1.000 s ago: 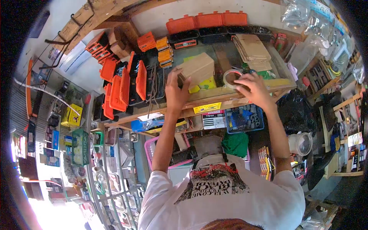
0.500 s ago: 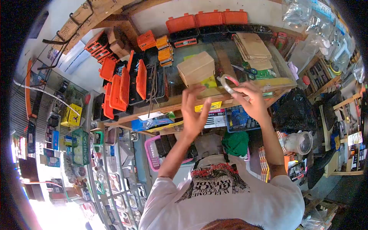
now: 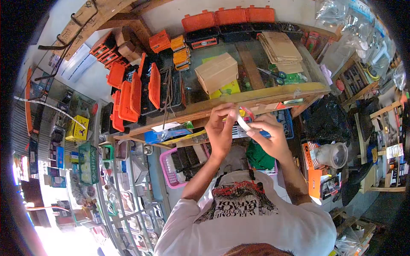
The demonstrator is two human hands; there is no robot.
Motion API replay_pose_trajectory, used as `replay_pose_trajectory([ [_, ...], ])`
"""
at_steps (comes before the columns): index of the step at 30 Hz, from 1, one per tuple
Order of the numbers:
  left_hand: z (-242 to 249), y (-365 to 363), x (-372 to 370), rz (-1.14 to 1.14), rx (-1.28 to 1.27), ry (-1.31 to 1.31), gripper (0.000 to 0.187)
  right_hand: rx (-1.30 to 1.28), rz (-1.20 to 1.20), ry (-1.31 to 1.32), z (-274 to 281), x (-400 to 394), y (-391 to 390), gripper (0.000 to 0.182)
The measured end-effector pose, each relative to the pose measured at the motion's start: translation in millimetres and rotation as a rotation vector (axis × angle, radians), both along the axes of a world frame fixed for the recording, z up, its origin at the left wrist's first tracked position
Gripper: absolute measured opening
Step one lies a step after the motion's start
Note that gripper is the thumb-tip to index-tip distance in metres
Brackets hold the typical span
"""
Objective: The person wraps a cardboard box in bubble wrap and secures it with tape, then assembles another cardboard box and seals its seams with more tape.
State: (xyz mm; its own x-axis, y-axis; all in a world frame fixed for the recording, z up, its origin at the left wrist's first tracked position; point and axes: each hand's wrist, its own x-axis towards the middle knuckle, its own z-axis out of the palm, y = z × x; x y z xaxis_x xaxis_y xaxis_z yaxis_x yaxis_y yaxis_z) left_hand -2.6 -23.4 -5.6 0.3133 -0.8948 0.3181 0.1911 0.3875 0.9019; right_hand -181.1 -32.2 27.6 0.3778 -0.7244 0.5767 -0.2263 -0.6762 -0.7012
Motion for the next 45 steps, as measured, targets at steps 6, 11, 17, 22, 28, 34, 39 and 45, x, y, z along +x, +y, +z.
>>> replay_pose_trajectory([
  [6,-2.1,47.5,28.5,0.053,-0.22,-0.668,0.009,0.537,0.215,-0.025,-13.8,8.7,53.8,0.02],
  [11,-20.8,116.6,56.0,-0.285,-0.1,-0.853,0.015,0.949,0.453,-0.022,-39.8,5.4,113.8,0.018],
  [17,-20.9,141.5,66.3,-0.342,0.033,-0.76,0.017,0.848,0.703,0.358,-24.3,-10.7,93.4,0.024],
  [22,-27.2,149.3,72.3,-0.35,0.113,-0.687,0.012,0.566,0.136,0.403,24.5,-56.7,-28.5,0.025],
  [28,-11.7,157.9,78.0,-0.359,0.103,-0.623,0.01,-0.043,-0.399,0.61,14.6,-96.0,-169.7,0.029],
  [34,-7.7,164.0,94.6,-0.411,0.175,-0.561,0.01,0.098,-0.411,0.87,3.5,-91.7,-201.9,0.036],
  [39,-3.9,171.3,101.0,-0.481,0.188,-0.5,0.011,0.0,-0.47,0.913,-6.6,-80.2,-206.9,0.044],
  [45,-4.1,186.1,112.6,-0.498,0.166,-0.479,0.015,-0.031,-0.505,0.841,15.7,-65.8,-185.7,0.043],
])
